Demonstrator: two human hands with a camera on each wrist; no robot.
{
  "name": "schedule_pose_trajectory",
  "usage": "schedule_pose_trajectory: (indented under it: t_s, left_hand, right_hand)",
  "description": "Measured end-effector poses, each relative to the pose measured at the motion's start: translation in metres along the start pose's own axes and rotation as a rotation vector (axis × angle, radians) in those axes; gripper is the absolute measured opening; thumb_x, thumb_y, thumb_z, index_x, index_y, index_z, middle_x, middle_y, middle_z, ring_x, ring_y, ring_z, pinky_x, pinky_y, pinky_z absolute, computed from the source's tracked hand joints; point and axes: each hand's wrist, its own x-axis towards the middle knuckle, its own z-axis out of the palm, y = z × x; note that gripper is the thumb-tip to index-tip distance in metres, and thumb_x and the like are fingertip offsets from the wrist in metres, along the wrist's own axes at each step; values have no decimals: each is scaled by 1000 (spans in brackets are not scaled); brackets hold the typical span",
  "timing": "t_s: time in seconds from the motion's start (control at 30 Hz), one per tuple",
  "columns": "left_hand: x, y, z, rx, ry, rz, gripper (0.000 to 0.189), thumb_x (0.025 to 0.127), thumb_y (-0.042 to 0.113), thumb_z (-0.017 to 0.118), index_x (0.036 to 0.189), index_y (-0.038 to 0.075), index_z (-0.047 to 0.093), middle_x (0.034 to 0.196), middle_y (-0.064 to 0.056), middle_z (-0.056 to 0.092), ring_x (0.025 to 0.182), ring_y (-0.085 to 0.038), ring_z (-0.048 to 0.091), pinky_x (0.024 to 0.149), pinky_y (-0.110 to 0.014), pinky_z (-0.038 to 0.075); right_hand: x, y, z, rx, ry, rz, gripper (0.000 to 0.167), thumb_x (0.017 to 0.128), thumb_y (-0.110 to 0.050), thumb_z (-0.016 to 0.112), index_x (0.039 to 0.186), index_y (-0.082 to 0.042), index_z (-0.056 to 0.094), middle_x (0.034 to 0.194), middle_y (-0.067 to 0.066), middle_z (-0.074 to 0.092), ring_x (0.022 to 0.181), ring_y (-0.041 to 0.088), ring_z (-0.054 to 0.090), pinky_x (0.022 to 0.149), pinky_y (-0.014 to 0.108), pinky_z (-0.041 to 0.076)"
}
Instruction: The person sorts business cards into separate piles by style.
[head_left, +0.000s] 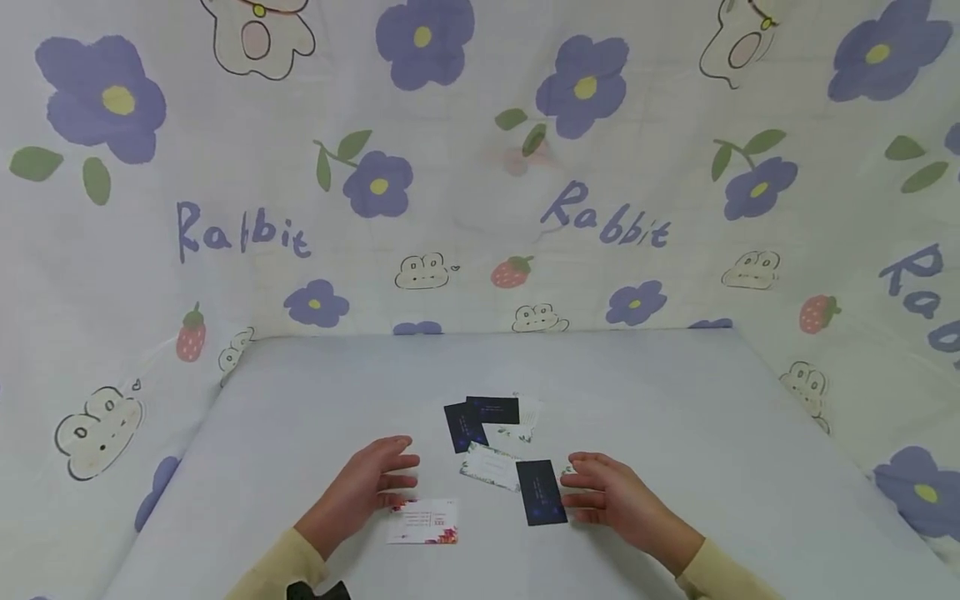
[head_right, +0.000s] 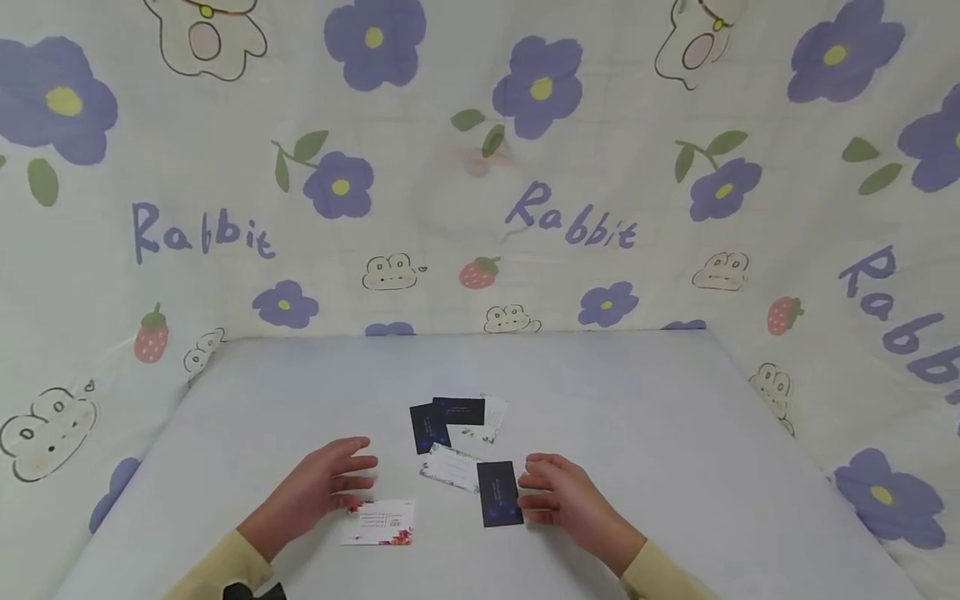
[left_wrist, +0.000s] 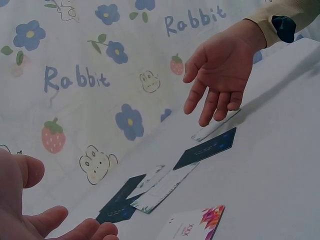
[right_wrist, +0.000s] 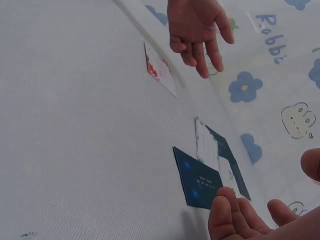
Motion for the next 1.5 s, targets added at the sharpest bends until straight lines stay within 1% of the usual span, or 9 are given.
schedule_pose_trajectory:
  t_s: [0.17,0.3,0.4,0.5,0.67,0.83,0.97,1.17,1.5]
  left_hand:
    - [3,4,9,-16,-41,8,60,104,41,51,152,7,41,148,-24,54,113,-30,65,86,-36,56]
    - [4,7,18,-9,-46,7,60,105,42,51,152,7,41,148,-24,54,112,-29,66,85,-35,56]
    - [5,8,25,-1,-45,-4,60,104,43,51,152,8,42,147,-23,55,111,-29,66,84,-34,56]
    - [8,7,33,-3,-59,-14,61,104,45,52,151,8,42,146,-23,56,111,-29,67,84,-34,57]
    - [10,4,37,-13,-77,-15,62,103,45,53,151,7,43,144,-24,57,109,-29,67,82,-33,56]
    - [10,2,40,2,-89,-16,62,104,45,50,151,5,42,143,-24,58,109,-29,66,82,-33,56]
    - [8,1,42,5,-90,-18,62,104,44,50,151,4,42,143,-25,58,106,-27,67,82,-32,56]
    - [9,-2,41,-3,-98,-25,61,105,44,50,151,5,42,143,-24,58,100,-22,67,79,-30,56]
    - [11,0,44,22,-109,-41,64,104,48,50,151,6,42,143,-23,58,101,-22,66,80,-30,56]
  right_hand:
    - [-4,3,-6,3,4,-2,60,107,-32,45,151,5,29,127,14,68,95,17,72,80,29,57]
    - [-5,6,-9,10,-12,-11,61,107,-33,46,150,6,29,124,12,70,95,17,72,80,30,58]
    - [-6,8,-9,15,-15,-4,60,106,-33,47,149,5,30,125,14,70,94,17,72,80,30,58]
    - [-8,10,-7,14,-17,12,59,106,-33,47,148,5,31,128,20,67,93,16,71,79,30,58]
    - [-7,11,6,7,-51,39,60,106,-31,47,150,6,31,133,25,63,90,15,71,79,30,58]
    - [-5,13,18,8,-101,55,59,105,-30,47,148,7,33,131,23,65,90,15,73,79,30,59]
    - [-4,14,27,2,-123,89,57,106,-31,46,148,7,35,128,19,68,92,16,73,82,33,61]
    - [2,13,37,1,-117,132,54,107,-31,46,147,4,37,130,18,68,95,17,72,87,36,60]
    - [9,9,40,24,-78,101,50,107,-29,47,144,4,39,131,22,65,94,18,71,85,36,60]
